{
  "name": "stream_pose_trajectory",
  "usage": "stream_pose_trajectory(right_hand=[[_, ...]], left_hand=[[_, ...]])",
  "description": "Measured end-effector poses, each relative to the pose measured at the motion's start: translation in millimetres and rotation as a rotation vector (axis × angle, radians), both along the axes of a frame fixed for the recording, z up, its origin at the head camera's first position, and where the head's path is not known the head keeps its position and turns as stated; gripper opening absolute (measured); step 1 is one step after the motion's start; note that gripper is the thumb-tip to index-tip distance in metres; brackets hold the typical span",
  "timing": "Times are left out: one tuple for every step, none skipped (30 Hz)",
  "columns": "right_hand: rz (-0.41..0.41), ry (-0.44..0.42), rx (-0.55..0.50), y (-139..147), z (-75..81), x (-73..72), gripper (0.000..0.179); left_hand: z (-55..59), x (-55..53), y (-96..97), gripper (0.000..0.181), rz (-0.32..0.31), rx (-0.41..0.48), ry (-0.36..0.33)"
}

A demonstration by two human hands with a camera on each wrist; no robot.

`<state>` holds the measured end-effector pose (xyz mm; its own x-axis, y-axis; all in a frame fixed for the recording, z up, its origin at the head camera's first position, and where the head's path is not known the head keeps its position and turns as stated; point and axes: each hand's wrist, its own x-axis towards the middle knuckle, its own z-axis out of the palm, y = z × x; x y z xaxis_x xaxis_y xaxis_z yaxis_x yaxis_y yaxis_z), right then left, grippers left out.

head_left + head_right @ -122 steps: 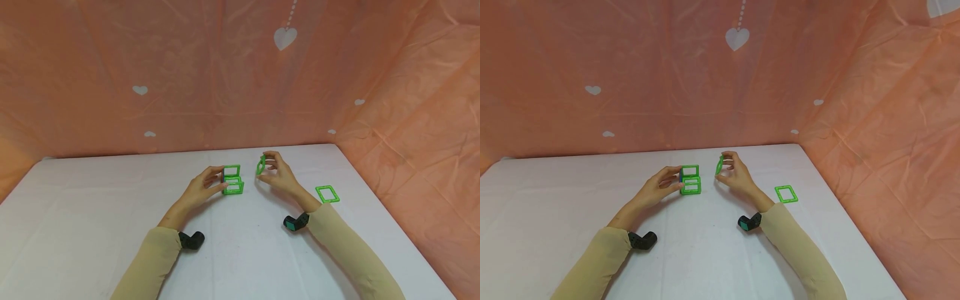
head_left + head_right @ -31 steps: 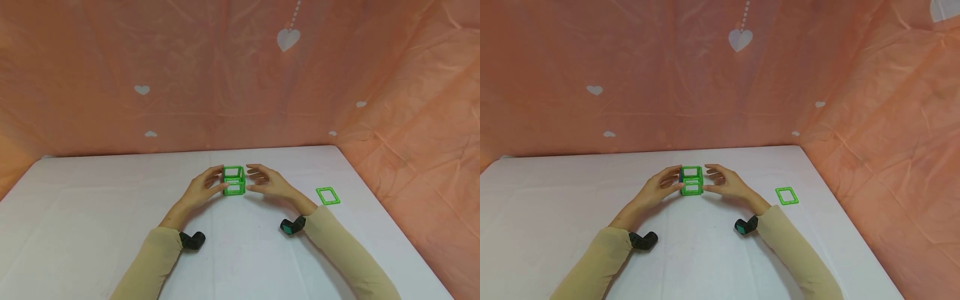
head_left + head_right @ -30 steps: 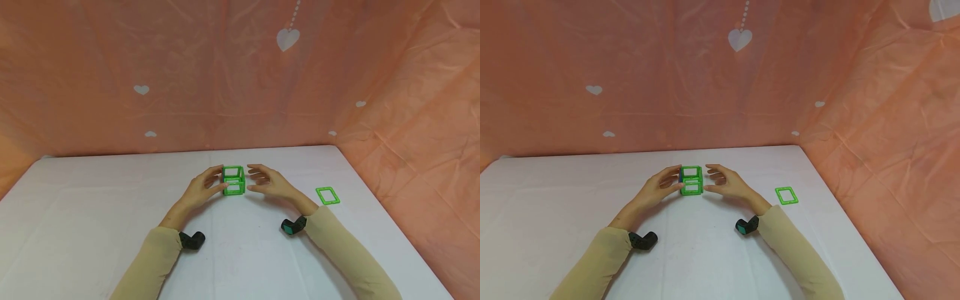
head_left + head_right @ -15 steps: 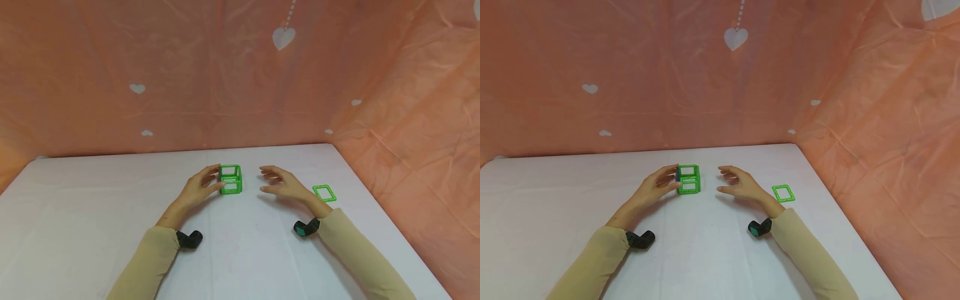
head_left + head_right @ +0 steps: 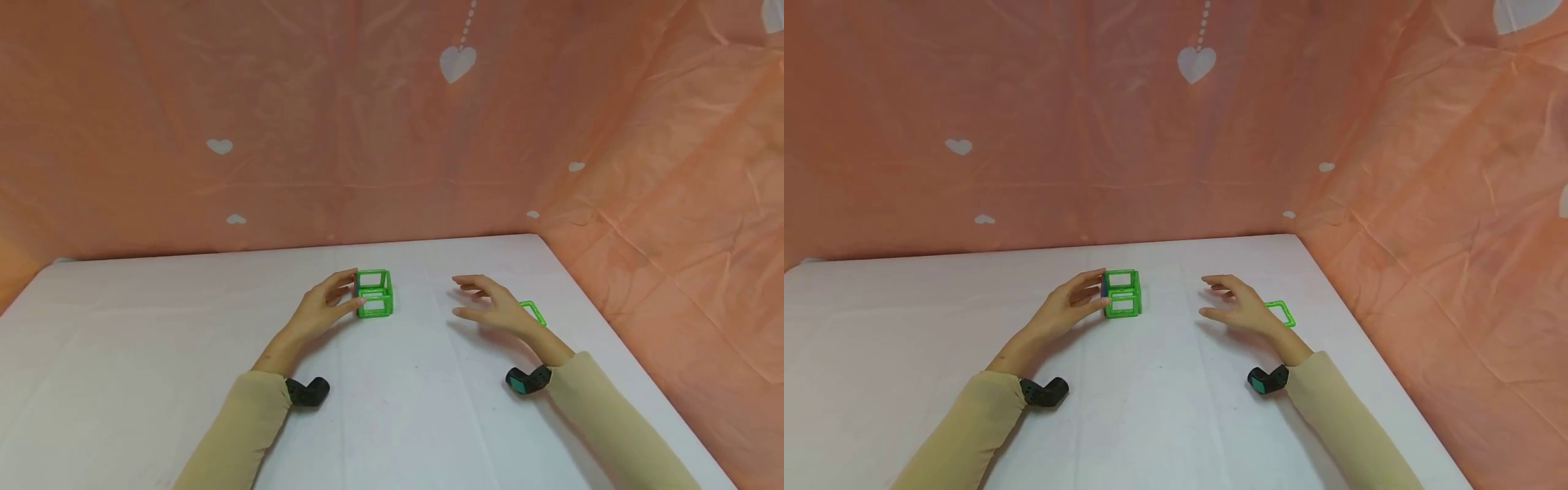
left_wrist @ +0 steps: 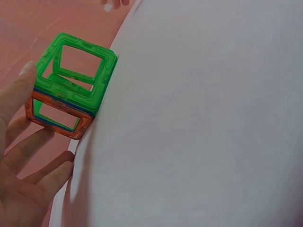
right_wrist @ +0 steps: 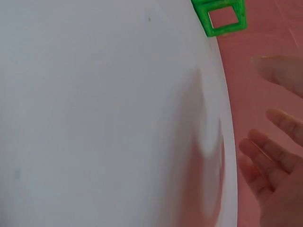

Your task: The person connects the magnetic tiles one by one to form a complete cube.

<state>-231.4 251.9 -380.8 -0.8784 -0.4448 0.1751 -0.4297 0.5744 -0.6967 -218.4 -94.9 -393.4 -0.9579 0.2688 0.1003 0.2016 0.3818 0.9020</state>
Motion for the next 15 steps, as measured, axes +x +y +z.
stream_pose_trajectory(right_hand=[[-0.012,0.001,0.005,2,-0.1,1.1,0.06],[-0.025,-0.001,0.005,5,-0.1,2.2,0.061],[-0.035,-0.001,0.006,7,-0.3,3.2,0.061],[-0.051,-0.008,0.004,10,-0.5,4.3,0.061],[-0.064,-0.013,0.004,12,-0.8,5.2,0.061],[-0.079,-0.021,0.005,15,-1.2,6.0,0.061],[-0.09,-0.024,0.009,17,-1.7,6.7,0.061],[-0.104,-0.029,0.011,20,-2.1,7.5,0.061],[-0.113,-0.032,0.012,23,-2.7,8.1,0.061],[-0.126,-0.037,0.015,26,-3.1,8.7,0.061],[-0.134,-0.037,0.018,29,-3.6,9.2,0.06],[-0.136,-0.032,0.02,32,-4.0,9.5,0.059],[-0.14,-0.027,0.027,35,-4.4,9.9,0.058],[-0.142,-0.022,0.034,38,-4.6,10.2,0.058],[-0.142,-0.018,0.041,41,-4.8,10.4,0.057]], left_hand=[[0.7,0.5,-0.1,0.061,-0.001,-0.001,-0.002],[1.2,0.8,-0.2,0.061,-0.004,0.003,-0.001],[1.9,1.1,0.0,0.061,-0.005,0.01,-0.004],[2.4,1.3,0.2,0.061,-0.006,0.015,-0.005],[2.7,1.5,0.1,0.061,-0.009,0.016,-0.004],[2.9,1.6,0.2,0.061,-0.011,0.018,-0.005],[2.9,1.6,0.1,0.061,-0.012,0.019,-0.004],[2.8,1.6,0.2,0.061,-0.011,0.023,-0.007],[2.8,1.5,0.2,0.061,-0.01,0.023,-0.009],[2.7,1.5,0.2,0.061,-0.008,0.025,-0.011],[2.3,1.3,0.1,0.061,-0.007,0.025,-0.013],[2.1,1.2,0.1,0.061,-0.005,0.026,-0.015],[1.9,1.2,-0.1,0.061,-0.003,0.025,-0.016],[1.6,1.0,-0.2,0.061,-0.001,0.027,-0.017],[1.2,0.8,-0.5,0.061,-0.002,0.027,-0.009]])
